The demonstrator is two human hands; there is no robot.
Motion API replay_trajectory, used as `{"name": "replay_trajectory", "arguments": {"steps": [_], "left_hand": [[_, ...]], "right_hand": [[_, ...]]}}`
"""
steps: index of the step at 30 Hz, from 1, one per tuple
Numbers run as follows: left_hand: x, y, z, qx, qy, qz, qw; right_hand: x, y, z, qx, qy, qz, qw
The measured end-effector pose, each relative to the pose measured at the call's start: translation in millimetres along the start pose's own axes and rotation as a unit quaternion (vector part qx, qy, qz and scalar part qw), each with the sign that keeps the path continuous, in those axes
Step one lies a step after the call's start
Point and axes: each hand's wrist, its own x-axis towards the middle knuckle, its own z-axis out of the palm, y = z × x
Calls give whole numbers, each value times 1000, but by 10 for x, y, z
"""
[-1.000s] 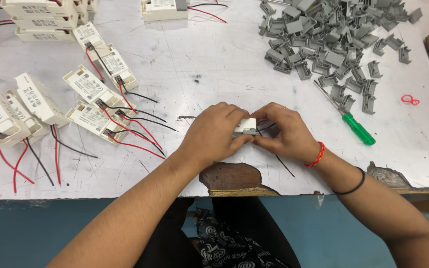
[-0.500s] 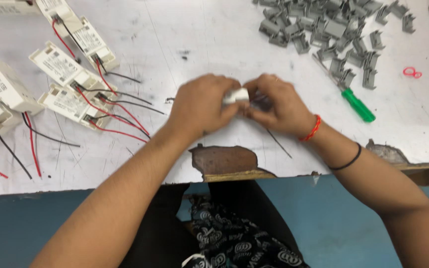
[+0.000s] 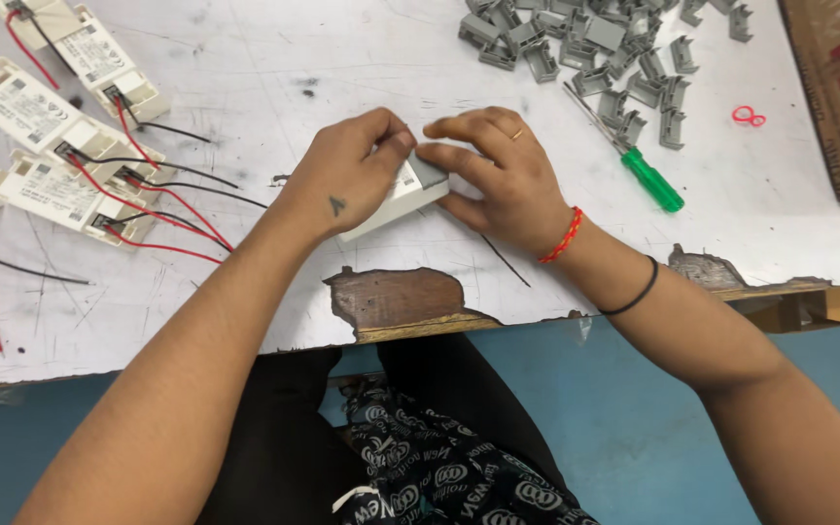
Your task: The person assembles small white electrical components by attaching gray plastic clips and securing wires with a green screwdriver. They repeatedly pick up components, attach clips, and tighten screws, then place the finished units into a stack.
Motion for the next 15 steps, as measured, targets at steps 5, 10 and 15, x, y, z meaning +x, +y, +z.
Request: {"name": "replay_trajectory", "arguments": {"steps": [5,10,15], "left_hand": [[-60,77,-42,61,-21,26,998],[-144,98,-25,223,58,157,960],[-194,71,79,282,74,214,932]], "right_hand": [[-13,53,50,-7,-9,29,1000],[-54,114,114,80,-26,145,986],[-81,76,128,44,-5,93,995]]}}
